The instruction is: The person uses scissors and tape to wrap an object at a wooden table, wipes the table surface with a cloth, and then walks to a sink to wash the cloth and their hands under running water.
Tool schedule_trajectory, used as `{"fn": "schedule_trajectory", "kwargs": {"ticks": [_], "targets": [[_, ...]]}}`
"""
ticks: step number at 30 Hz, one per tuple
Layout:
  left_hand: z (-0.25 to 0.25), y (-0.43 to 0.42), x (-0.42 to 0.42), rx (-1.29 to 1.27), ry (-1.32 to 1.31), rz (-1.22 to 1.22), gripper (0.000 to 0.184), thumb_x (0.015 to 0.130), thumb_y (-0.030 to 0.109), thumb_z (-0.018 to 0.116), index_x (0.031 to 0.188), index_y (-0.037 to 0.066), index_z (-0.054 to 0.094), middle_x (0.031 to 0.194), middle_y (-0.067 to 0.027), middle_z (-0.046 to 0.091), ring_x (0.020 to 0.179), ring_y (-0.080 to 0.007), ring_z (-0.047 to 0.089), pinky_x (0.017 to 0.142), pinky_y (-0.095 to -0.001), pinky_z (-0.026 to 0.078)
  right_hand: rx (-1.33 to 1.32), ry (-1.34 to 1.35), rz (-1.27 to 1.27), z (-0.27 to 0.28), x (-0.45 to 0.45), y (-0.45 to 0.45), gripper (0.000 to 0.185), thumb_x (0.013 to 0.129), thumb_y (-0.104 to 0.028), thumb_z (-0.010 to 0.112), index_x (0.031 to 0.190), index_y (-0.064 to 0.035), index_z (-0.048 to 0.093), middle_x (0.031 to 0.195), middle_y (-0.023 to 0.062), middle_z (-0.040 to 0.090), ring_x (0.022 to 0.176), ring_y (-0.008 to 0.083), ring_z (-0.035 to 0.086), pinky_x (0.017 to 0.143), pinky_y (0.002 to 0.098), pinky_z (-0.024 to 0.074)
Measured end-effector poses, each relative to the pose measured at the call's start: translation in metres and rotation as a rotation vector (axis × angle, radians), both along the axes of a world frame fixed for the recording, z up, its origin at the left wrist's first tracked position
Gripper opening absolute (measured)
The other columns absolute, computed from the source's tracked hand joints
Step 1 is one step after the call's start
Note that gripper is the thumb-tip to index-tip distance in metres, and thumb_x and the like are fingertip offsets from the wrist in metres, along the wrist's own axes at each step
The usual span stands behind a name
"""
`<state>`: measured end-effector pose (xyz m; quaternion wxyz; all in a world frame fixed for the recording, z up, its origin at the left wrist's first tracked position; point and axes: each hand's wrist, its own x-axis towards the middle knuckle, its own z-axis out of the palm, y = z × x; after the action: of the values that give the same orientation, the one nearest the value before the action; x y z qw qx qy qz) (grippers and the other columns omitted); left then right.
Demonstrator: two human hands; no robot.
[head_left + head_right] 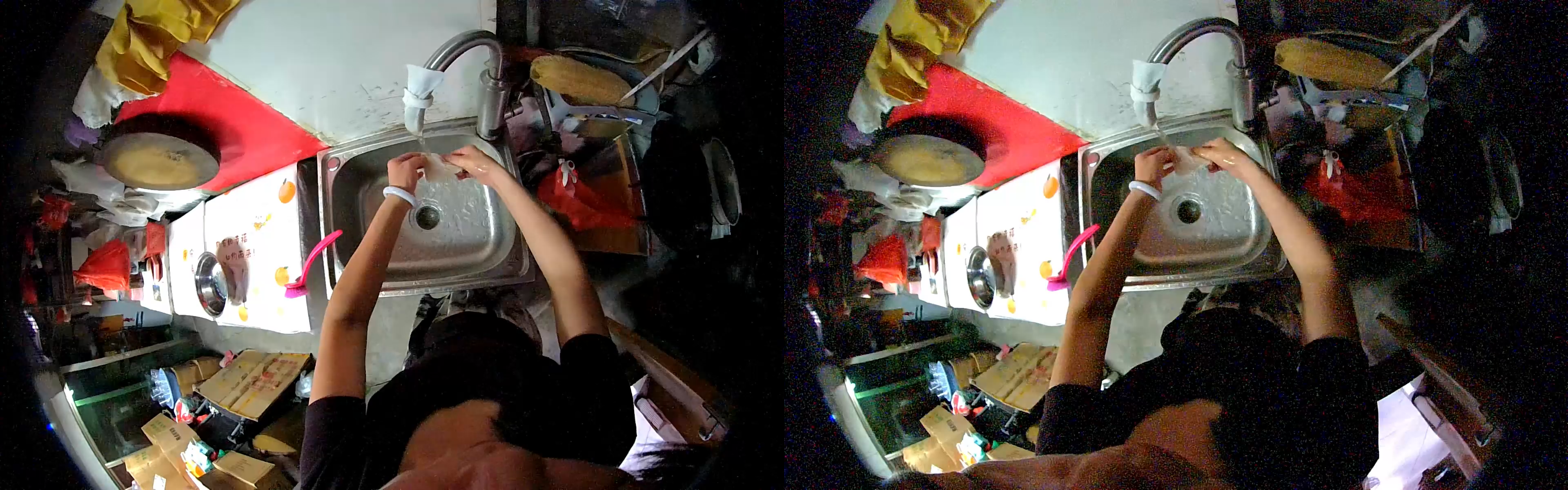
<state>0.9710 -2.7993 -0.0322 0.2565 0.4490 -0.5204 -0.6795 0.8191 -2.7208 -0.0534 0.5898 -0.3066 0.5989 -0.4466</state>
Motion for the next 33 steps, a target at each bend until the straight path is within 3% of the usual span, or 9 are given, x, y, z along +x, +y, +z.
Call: {"fn": "schedule_trajectory", "kwargs": {"ticks": [3, 7, 11, 17, 19, 23, 27, 30, 33], "targets": [[-0.007, -0.002, 0.006, 0.156, 0.125, 0.094, 0.015, 0.071, 0.004, 0.048, 0.082, 0.000, 0.057, 0.073, -0.0087, 0.056, 0.064, -0.0191, 0.055, 0.055, -0.0293, 0.047, -0.165, -0.260, -0.089, -0.008, 0.016, -0.008, 0.030, 0.079, -0.029, 0.053, 0.089, -0.0008, 0.054, 0.074, 0.0018, 0.056, 0.061, 0.0138, 0.055, 0.056, 0.0311, 0.0473], [-0.023, 0.002, 0.004, 0.233, -0.060, 0.171, 0.016, 0.075, 0.006, 0.045, 0.085, 0.001, 0.056, 0.080, -0.0083, 0.057, 0.067, -0.0173, 0.053, 0.059, -0.0288, 0.046, -0.311, 0.836, -0.227, 0.010, 0.081, -0.021, 0.024, 0.078, -0.025, 0.052, 0.078, -0.0011, 0.051, 0.068, 0.0178, 0.056, 0.062, 0.0327, 0.057, 0.055, 0.0397, 0.0451], [-0.025, -0.001, 0.011, -0.311, -0.027, -0.015, 0.019, 0.076, 0.013, 0.047, 0.081, -0.004, 0.056, 0.070, -0.0079, 0.058, 0.062, -0.0110, 0.049, 0.056, -0.0243, 0.041, -0.197, 0.986, -0.233, -0.022, 0.046, -0.018, 0.026, 0.077, -0.028, 0.051, 0.073, -0.0023, 0.051, 0.069, 0.0198, 0.055, 0.069, 0.0366, 0.054, 0.055, 0.0424, 0.0418], [-0.004, -0.009, 0.012, -0.721, -0.306, -0.210, 0.020, 0.077, 0.016, 0.051, 0.084, -0.001, 0.057, 0.069, -0.0080, 0.058, 0.062, -0.0119, 0.051, 0.057, -0.0259, 0.042, -0.308, 0.374, -0.275, -0.029, 0.010, -0.009, 0.024, 0.078, -0.024, 0.052, 0.074, -0.0005, 0.051, 0.059, 0.0085, 0.053, 0.059, 0.0188, 0.056, 0.055, 0.0317, 0.0431], [-0.009, -0.007, 0.012, -0.424, -0.236, -0.210, 0.022, 0.074, 0.018, 0.056, 0.084, -0.002, 0.057, 0.070, -0.0072, 0.058, 0.063, -0.0123, 0.051, 0.059, -0.0256, 0.042, -0.197, 0.051, -0.344, -0.027, 0.003, -0.012, 0.022, 0.079, -0.021, 0.051, 0.078, 0.0005, 0.051, 0.057, 0.0067, 0.049, 0.059, 0.0146, 0.054, 0.055, 0.0274, 0.0416], [-0.021, 0.003, 0.020, -0.395, -0.281, -0.546, 0.026, 0.068, 0.016, 0.063, 0.082, -0.005, 0.057, 0.070, -0.0048, 0.058, 0.065, -0.0135, 0.051, 0.058, -0.0251, 0.041, -0.251, 0.548, -0.592, -0.011, 0.023, -0.030, 0.032, 0.081, -0.032, 0.045, 0.078, 0.0002, 0.050, 0.064, 0.0089, 0.053, 0.063, 0.0177, 0.053, 0.056, 0.0303, 0.0397], [-0.047, 0.009, 0.026, 0.287, -0.046, -0.270, 0.029, 0.076, 0.024, 0.053, 0.097, 0.004, 0.054, 0.089, -0.0072, 0.057, 0.080, -0.0195, 0.054, 0.067, -0.0329, 0.044, -0.188, 0.373, -0.588, 0.020, 0.057, -0.033, 0.032, 0.080, -0.033, 0.046, 0.079, -0.0009, 0.051, 0.067, 0.0133, 0.055, 0.064, 0.0225, 0.053, 0.058, 0.0335, 0.0408], [-0.049, 0.014, 0.017, 0.640, 0.800, -0.377, 0.042, 0.084, 0.037, 0.033, 0.114, 0.007, 0.039, 0.118, -0.0099, 0.041, 0.107, -0.0252, 0.041, 0.090, -0.0448, 0.032, -0.479, 1.245, -0.518, 0.006, 0.104, -0.020, 0.030, 0.078, -0.032, 0.048, 0.081, -0.0031, 0.051, 0.066, 0.0173, 0.055, 0.068, 0.0276, 0.056, 0.058, 0.0372, 0.0417], [-0.023, 0.026, 0.003, 0.598, 0.568, -0.106, 0.034, 0.087, 0.024, 0.028, 0.112, 0.006, 0.040, 0.113, -0.0106, 0.045, 0.103, -0.0228, 0.044, 0.090, -0.0346, 0.034, -0.333, 1.062, -0.340, 0.003, 0.073, -0.027, 0.025, 0.077, -0.034, 0.049, 0.081, -0.0099, 0.051, 0.062, 0.0165, 0.055, 0.061, 0.0323, 0.056, 0.054, 0.0424, 0.0406]]}}
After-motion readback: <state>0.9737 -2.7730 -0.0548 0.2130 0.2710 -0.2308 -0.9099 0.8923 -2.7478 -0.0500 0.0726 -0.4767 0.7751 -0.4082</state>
